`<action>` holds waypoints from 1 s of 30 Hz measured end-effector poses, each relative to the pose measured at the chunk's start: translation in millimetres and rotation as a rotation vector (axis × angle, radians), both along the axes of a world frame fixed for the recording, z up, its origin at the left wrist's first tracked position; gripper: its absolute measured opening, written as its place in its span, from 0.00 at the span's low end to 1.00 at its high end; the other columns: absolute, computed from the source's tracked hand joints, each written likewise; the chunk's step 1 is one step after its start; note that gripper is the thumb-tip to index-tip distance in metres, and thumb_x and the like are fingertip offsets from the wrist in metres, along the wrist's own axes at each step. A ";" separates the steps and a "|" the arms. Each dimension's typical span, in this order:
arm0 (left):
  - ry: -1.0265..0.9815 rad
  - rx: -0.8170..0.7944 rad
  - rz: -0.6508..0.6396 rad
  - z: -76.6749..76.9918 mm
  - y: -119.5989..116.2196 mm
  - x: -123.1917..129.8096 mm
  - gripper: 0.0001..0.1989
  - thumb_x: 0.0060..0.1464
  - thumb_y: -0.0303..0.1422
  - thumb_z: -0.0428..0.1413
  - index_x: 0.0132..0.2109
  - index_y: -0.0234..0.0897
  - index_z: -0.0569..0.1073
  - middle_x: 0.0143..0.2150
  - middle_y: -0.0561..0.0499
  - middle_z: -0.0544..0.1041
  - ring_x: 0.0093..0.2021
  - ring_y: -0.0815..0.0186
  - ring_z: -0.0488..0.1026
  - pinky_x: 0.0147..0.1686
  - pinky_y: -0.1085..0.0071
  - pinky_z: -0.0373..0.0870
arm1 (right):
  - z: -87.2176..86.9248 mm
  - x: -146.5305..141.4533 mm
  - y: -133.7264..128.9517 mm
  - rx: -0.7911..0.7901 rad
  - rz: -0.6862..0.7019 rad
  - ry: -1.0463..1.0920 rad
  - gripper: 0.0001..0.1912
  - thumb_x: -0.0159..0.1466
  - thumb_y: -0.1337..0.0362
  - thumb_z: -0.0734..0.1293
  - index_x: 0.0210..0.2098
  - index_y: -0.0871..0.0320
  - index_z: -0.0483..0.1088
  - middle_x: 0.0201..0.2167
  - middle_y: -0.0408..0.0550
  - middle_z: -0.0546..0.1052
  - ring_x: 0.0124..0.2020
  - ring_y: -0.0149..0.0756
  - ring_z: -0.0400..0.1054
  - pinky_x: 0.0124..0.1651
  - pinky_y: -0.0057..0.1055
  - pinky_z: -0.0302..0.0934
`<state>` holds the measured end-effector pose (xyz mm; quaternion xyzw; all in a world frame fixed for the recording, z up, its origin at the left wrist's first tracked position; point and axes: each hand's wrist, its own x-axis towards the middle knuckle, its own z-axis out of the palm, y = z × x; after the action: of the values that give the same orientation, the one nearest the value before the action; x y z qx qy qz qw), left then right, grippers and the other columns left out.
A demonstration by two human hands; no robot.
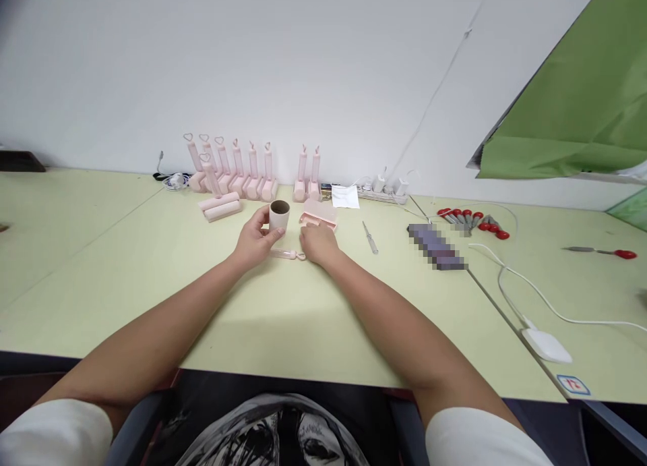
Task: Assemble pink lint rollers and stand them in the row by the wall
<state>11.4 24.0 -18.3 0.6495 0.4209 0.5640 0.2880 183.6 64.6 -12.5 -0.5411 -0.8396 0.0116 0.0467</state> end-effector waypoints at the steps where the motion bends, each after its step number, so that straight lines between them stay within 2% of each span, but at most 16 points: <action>1: 0.009 0.003 -0.002 -0.2 -0.3 0.5 0.28 0.52 0.33 0.58 0.60 0.37 0.66 0.57 0.43 0.74 0.53 0.59 0.70 0.37 0.70 0.74 | -0.5 3.9 -4.4 0.006 0.003 -0.013 0.17 0.71 0.64 0.55 0.44 0.63 0.74 0.49 0.59 0.77 0.52 0.52 0.65 0.51 0.40 0.57; 6: 0.071 0.009 -0.012 -0.9 -3.7 3.2 0.27 0.53 0.34 0.57 0.60 0.38 0.66 0.57 0.44 0.73 0.53 0.59 0.71 0.39 0.68 0.74 | 1.0 24.6 -32.6 0.022 -0.020 -0.053 0.16 0.70 0.67 0.55 0.41 0.60 0.73 0.45 0.56 0.78 0.44 0.48 0.67 0.43 0.37 0.56; 11: 0.105 -0.007 -0.039 -1.2 -8.1 5.6 0.27 0.53 0.33 0.57 0.60 0.39 0.66 0.58 0.45 0.73 0.53 0.59 0.71 0.42 0.67 0.73 | 4.5 38.5 -55.2 0.023 -0.060 -0.060 0.15 0.70 0.66 0.56 0.36 0.59 0.74 0.41 0.56 0.79 0.41 0.46 0.67 0.38 0.36 0.55; 15: 0.175 0.029 -0.057 -2.1 -11.1 5.7 0.26 0.54 0.34 0.57 0.61 0.40 0.66 0.60 0.44 0.72 0.55 0.59 0.71 0.48 0.64 0.72 | 4.4 44.1 -55.3 0.035 -0.103 0.050 0.11 0.68 0.63 0.61 0.37 0.58 0.74 0.44 0.55 0.78 0.43 0.46 0.68 0.38 0.34 0.55; 20: 0.308 0.130 -0.058 -3.2 -13.8 3.8 0.26 0.56 0.34 0.56 0.61 0.41 0.65 0.61 0.45 0.71 0.58 0.57 0.69 0.53 0.60 0.69 | 1.8 47.0 -45.0 0.001 -0.098 0.133 0.10 0.66 0.64 0.62 0.40 0.59 0.74 0.40 0.55 0.79 0.41 0.44 0.70 0.36 0.33 0.56; 22: 0.369 0.160 -0.046 -3.2 -14.6 3.4 0.26 0.57 0.33 0.56 0.62 0.42 0.65 0.61 0.46 0.71 0.58 0.57 0.69 0.53 0.59 0.69 | 1.4 48.2 -44.2 0.027 -0.110 0.251 0.10 0.65 0.63 0.63 0.41 0.58 0.74 0.38 0.53 0.79 0.38 0.42 0.71 0.36 0.33 0.57; 25: 0.437 0.183 -0.032 -2.1 -16.1 4.0 0.27 0.57 0.31 0.56 0.63 0.42 0.65 0.60 0.46 0.72 0.56 0.57 0.69 0.52 0.59 0.69 | 2.8 49.8 -49.2 0.138 -0.089 0.655 0.10 0.64 0.59 0.64 0.39 0.57 0.74 0.33 0.47 0.79 0.33 0.38 0.71 0.36 0.33 0.62; 27: 0.470 0.199 -0.039 -1.0 -17.5 5.2 0.27 0.57 0.30 0.56 0.63 0.42 0.64 0.59 0.46 0.73 0.55 0.57 0.69 0.53 0.59 0.68 | 4.8 49.8 -55.7 0.250 -0.004 0.897 0.10 0.64 0.57 0.66 0.40 0.55 0.73 0.36 0.46 0.79 0.34 0.36 0.72 0.39 0.34 0.65; 30: 0.514 0.245 -0.070 0.4 -19.9 8.1 0.27 0.57 0.29 0.56 0.63 0.42 0.64 0.58 0.47 0.73 0.55 0.57 0.68 0.56 0.58 0.65 | 7.7 47.1 -65.8 0.383 0.144 1.003 0.10 0.64 0.58 0.67 0.42 0.54 0.73 0.43 0.48 0.80 0.40 0.37 0.73 0.45 0.37 0.68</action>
<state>19.4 4.1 -17.9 0.8152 0.3863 0.4172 0.1107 230.7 -1.1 -4.8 -0.3920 -0.7363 0.1184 0.5387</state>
